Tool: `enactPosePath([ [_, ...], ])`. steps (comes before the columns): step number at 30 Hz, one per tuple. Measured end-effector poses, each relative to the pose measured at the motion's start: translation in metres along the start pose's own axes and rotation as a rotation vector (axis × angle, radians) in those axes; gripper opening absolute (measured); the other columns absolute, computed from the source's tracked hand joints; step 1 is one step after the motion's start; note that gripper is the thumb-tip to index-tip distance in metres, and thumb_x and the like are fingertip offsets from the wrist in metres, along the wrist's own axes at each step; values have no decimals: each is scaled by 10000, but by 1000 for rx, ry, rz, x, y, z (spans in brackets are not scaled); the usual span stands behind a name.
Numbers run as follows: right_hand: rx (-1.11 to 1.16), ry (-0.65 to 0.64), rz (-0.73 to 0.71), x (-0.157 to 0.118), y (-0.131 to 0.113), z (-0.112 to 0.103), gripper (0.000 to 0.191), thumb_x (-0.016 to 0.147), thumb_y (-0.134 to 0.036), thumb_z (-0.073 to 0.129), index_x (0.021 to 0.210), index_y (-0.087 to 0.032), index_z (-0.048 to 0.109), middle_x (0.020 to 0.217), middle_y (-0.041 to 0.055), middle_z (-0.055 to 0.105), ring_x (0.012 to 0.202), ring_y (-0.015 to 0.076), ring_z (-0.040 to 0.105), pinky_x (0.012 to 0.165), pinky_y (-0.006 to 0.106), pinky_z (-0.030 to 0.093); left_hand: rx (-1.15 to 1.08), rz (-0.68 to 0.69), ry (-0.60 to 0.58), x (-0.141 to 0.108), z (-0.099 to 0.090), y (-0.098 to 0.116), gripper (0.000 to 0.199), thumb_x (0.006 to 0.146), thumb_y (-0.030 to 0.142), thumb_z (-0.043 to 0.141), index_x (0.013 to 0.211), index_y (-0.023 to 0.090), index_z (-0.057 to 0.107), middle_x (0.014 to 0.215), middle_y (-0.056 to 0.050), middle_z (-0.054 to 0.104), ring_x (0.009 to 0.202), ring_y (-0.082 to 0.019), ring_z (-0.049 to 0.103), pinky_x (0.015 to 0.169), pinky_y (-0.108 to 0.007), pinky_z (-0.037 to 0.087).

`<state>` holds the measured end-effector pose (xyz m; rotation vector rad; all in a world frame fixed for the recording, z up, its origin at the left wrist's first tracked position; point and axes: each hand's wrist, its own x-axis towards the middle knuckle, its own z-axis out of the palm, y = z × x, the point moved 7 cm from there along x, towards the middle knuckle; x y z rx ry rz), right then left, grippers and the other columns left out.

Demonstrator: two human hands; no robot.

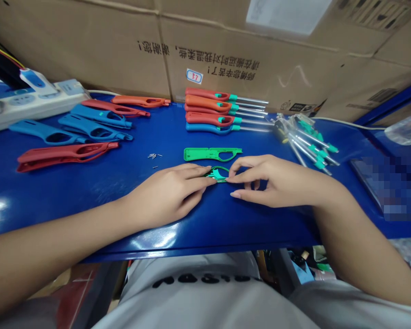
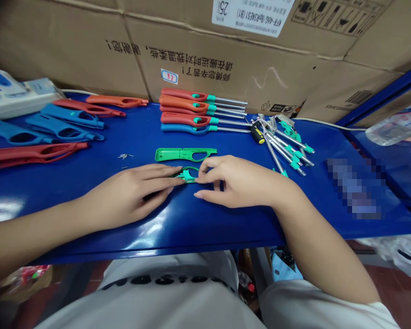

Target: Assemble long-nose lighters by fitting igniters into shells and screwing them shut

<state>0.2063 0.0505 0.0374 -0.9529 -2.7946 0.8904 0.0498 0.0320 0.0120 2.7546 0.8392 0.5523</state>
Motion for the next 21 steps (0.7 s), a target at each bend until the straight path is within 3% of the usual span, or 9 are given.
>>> enactPosePath([
  [21, -64, 11, -16, 1, -2, 1, 249, 961, -365, 604, 1062, -217, 777, 1112, 82, 677, 697, 132, 627, 700, 314, 521, 4, -3, -2, 0, 0, -1, 366, 986, 194, 489, 1312, 211, 656, 1394, -109, 632, 1271, -268, 618, 1076, -472, 523],
])
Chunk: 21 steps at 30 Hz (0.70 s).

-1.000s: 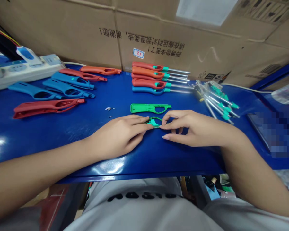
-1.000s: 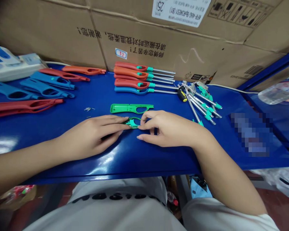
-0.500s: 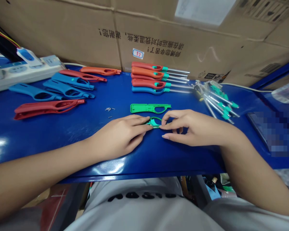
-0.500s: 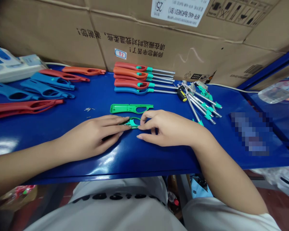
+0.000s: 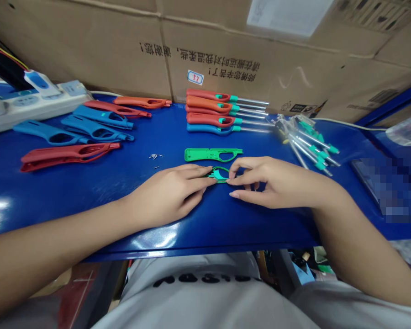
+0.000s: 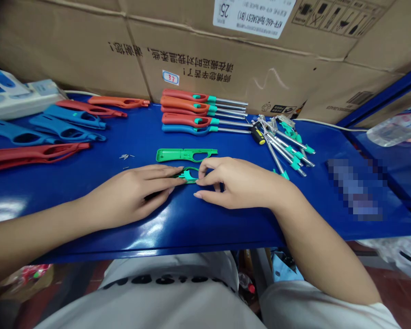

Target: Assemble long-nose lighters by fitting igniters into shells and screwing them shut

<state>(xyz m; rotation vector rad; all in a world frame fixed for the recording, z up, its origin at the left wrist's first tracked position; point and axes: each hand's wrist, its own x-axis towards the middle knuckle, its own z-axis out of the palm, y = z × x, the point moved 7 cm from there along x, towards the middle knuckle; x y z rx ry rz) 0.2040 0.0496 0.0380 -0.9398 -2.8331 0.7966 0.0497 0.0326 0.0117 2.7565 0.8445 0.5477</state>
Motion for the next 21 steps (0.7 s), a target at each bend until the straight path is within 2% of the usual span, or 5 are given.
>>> enactPosePath([
  [21, -58, 9, 8, -3, 5, -5, 310, 978, -393, 562, 1063, -186, 776, 1090, 85, 674, 795, 167, 638, 761, 332, 515, 110, 10, -61, -2, 4, 2, 392, 1004, 221, 473, 1361, 189, 633, 1438, -138, 589, 1297, -279, 596, 1091, -461, 508],
])
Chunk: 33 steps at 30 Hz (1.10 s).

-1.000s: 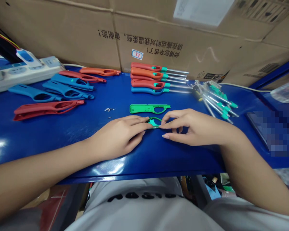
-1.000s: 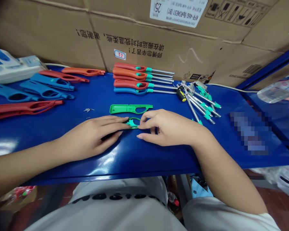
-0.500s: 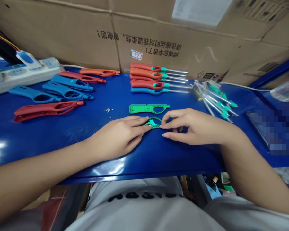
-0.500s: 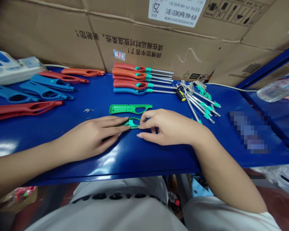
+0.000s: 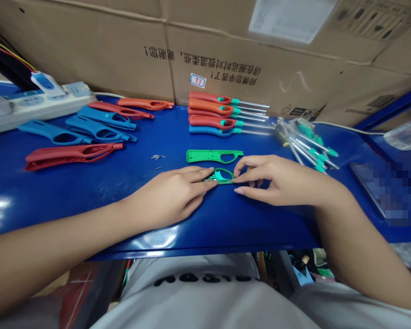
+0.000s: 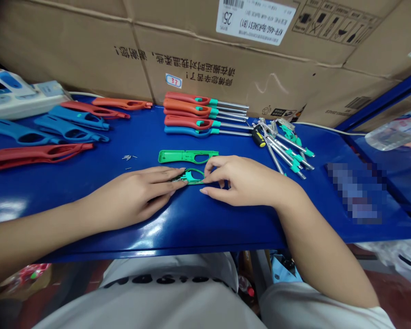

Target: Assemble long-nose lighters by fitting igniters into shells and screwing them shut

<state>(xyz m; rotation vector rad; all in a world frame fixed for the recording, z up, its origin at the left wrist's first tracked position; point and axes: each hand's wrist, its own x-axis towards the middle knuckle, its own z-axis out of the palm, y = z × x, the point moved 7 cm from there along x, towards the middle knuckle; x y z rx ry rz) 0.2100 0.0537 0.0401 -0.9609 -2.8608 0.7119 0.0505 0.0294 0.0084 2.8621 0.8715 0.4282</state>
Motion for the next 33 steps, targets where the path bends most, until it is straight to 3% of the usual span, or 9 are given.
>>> enactPosePath([
  [8, -14, 6, -9, 1, 1, 1, 300, 977, -390, 563, 1035, -193, 782, 1082, 87, 672, 796, 168, 637, 757, 324, 511, 3, -7, -10, 1, 0, 1, 393, 1001, 218, 476, 1359, 190, 635, 1443, -134, 585, 1295, -281, 597, 1085, -459, 513],
  [16, 38, 105, -83, 5, -8, 3, 260, 962, -352, 597, 1096, -191, 753, 1084, 81, 679, 779, 151, 626, 704, 286, 498, -2, -5, 1, 0, 0, 0, 400, 994, 212, 489, 1369, 185, 626, 1443, -144, 583, 1309, -293, 586, 1086, -468, 513],
  [33, 58, 91, -100, 11, -14, 8, 216, 966, -295, 604, 1035, -156, 754, 787, 38, 650, 671, 132, 568, 624, 261, 429, -60, -8, 47, -1, 0, -2, 381, 994, 209, 489, 1345, 181, 634, 1411, -138, 612, 1287, -273, 606, 1093, -458, 509],
])
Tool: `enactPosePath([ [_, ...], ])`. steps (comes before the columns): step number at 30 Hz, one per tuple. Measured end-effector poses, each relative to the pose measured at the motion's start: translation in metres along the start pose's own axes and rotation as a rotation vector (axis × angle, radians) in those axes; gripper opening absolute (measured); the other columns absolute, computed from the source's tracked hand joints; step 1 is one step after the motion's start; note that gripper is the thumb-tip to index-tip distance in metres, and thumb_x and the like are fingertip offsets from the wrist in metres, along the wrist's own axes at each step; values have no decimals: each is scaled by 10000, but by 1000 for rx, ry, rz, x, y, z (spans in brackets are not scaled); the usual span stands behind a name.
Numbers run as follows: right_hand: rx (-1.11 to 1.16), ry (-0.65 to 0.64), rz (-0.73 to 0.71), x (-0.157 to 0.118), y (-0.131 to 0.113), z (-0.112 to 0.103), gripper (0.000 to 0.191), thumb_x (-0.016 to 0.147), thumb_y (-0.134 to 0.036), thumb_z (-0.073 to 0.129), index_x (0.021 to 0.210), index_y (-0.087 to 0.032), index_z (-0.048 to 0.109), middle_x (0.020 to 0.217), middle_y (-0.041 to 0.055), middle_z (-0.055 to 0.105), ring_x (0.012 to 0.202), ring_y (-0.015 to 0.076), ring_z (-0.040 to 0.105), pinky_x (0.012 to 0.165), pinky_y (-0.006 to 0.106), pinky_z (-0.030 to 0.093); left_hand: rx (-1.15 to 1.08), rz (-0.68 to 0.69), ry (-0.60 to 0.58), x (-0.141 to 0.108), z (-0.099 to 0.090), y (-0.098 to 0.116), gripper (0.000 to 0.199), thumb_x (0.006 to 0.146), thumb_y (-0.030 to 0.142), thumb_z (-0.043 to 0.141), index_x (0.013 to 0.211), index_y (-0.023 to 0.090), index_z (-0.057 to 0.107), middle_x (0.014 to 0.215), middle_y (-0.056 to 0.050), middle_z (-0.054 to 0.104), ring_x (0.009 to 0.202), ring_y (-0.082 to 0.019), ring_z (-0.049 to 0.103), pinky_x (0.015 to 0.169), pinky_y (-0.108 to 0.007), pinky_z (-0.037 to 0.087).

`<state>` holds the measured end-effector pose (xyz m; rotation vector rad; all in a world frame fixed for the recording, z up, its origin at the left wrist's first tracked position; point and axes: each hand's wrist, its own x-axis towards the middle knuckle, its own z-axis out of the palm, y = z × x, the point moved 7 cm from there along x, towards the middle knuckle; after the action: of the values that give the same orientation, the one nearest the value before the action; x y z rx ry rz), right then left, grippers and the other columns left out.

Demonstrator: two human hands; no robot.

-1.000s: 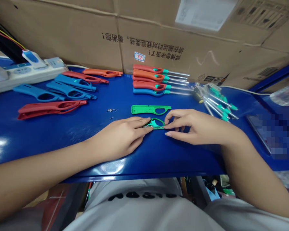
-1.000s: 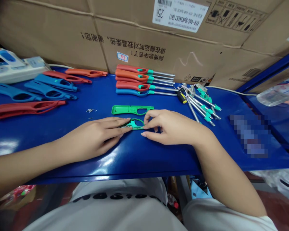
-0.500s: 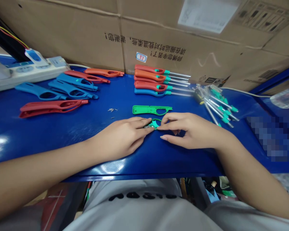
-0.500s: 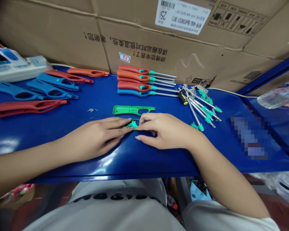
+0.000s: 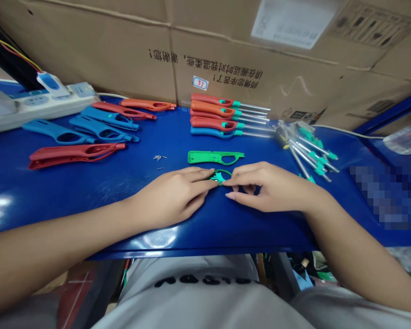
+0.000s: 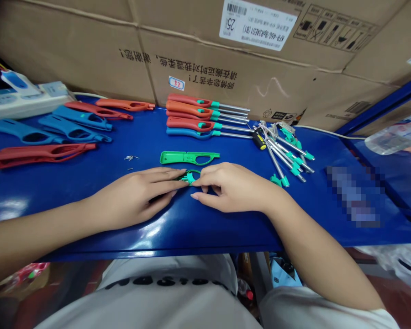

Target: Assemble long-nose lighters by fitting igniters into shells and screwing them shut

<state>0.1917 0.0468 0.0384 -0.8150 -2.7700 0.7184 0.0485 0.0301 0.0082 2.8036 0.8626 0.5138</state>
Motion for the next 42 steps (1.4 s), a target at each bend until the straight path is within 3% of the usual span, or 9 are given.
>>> enactPosePath([
  [8, 28, 6, -13, 0, 1, 0, 221, 977, -293, 586, 1017, -159, 757, 847, 58, 676, 722, 147, 595, 668, 275, 450, -10, -7, -11, 1, -1, 0, 383, 995, 206, 491, 1351, 188, 634, 1417, -136, 608, 1299, -277, 596, 1095, -462, 508],
  [13, 32, -2, -5, 2, 0, 2, 225, 973, -301, 593, 957, -147, 757, 783, 46, 648, 681, 140, 573, 644, 273, 436, -32, -8, 0, 1, 0, 0, 375, 992, 201, 503, 1344, 191, 634, 1415, -129, 611, 1301, -271, 594, 1100, -452, 505],
  [23, 33, -5, -23, 0, 4, 2, 245, 990, -312, 568, 1054, -166, 755, 886, 72, 704, 757, 159, 625, 691, 283, 472, -22, 5, 4, 1, -2, 2, 368, 997, 204, 478, 1327, 167, 637, 1404, -150, 615, 1294, -275, 601, 1094, -459, 509],
  [30, 28, 16, -51, 2, 3, 3, 257, 1001, -305, 548, 1009, -158, 758, 859, 71, 695, 751, 153, 624, 705, 277, 472, -21, -4, -7, 1, -1, 1, 372, 990, 195, 491, 1329, 159, 640, 1410, -155, 609, 1292, -282, 602, 1095, -467, 507],
  [36, -6, 57, -62, 1, 3, 3, 240, 995, -289, 548, 1023, -170, 755, 890, 69, 688, 771, 150, 627, 717, 273, 480, -9, -1, -9, 1, 0, 1, 374, 987, 188, 497, 1328, 145, 646, 1406, -164, 609, 1286, -287, 605, 1097, -468, 506],
  [42, -43, 177, -43, -5, 12, -13, 185, 960, -248, 578, 971, -176, 748, 920, 74, 689, 789, 159, 633, 726, 284, 481, -20, 15, -7, -1, 0, 0, 377, 983, 188, 506, 1333, 162, 645, 1419, -153, 601, 1300, -285, 595, 1106, -471, 500],
])
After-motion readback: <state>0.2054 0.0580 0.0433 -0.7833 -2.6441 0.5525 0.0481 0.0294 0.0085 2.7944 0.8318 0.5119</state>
